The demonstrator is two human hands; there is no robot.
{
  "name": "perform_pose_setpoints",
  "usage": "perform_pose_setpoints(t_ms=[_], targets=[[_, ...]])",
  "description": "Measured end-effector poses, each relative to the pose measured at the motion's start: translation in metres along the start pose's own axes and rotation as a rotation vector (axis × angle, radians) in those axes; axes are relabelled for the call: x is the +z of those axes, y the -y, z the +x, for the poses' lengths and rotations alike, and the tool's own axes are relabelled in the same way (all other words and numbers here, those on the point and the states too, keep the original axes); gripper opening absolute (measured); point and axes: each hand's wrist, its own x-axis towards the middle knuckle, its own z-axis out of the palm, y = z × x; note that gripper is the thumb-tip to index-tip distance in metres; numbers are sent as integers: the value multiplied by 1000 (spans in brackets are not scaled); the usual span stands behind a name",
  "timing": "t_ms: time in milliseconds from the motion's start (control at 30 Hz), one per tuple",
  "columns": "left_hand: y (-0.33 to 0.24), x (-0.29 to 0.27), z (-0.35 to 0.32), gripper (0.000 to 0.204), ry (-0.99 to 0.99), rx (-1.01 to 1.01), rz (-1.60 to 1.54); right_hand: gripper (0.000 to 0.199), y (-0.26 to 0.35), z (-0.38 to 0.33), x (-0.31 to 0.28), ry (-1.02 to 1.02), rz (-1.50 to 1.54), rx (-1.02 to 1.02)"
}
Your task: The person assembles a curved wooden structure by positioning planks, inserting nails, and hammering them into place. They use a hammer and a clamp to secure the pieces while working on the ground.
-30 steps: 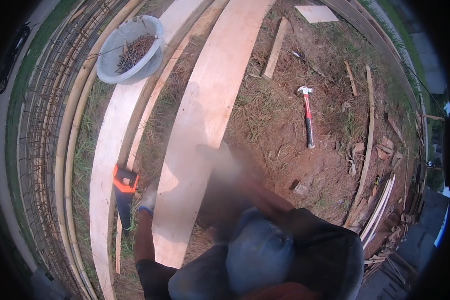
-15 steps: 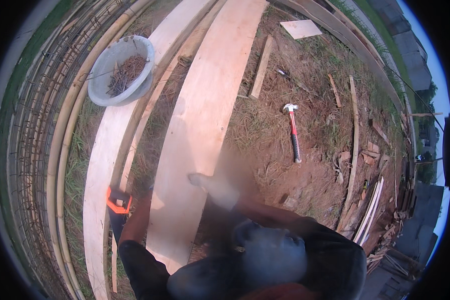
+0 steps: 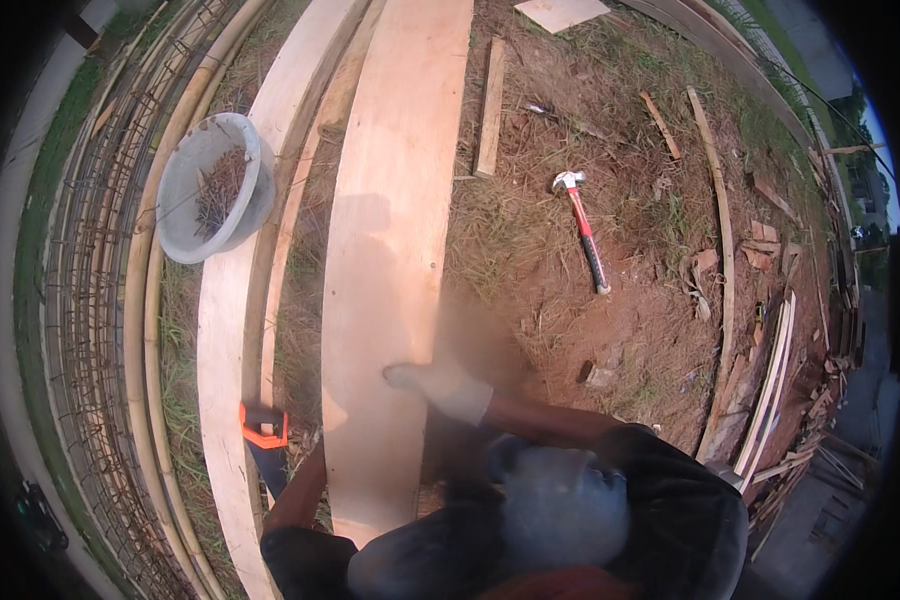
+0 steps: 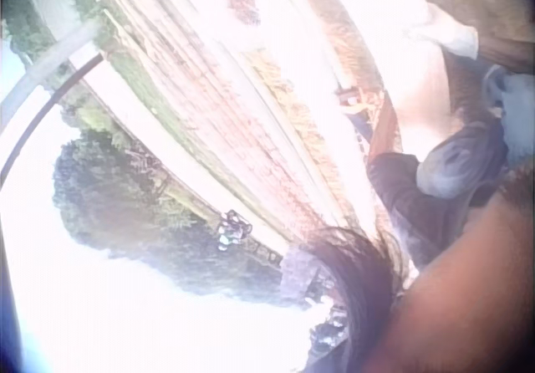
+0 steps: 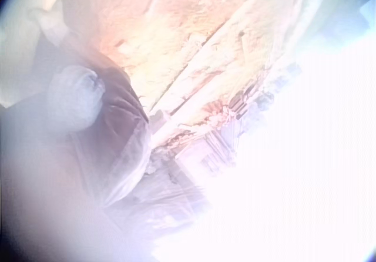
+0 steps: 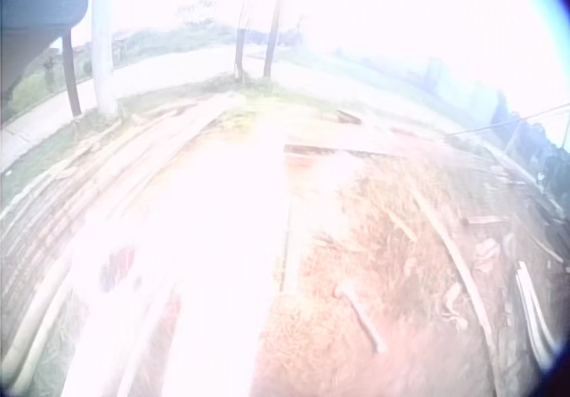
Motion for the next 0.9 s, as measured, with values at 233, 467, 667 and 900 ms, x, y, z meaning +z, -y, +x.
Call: perform_pose_setpoints(t_ms=[233, 467, 667, 900], targets=[[-1, 0, -15, 60, -11, -16, 14, 58, 4, 4, 1, 48, -37, -42], [-31, 8, 57, 65, 42, 116, -12, 54, -7, 11, -8, 39, -72, 20], [-47, 31, 72, 70, 129, 164, -60, 49, -21, 9, -18, -63, -84, 3], [-30, 30, 44, 75, 163, 152, -117, 49, -10, 11, -22, -45, -62, 71]])
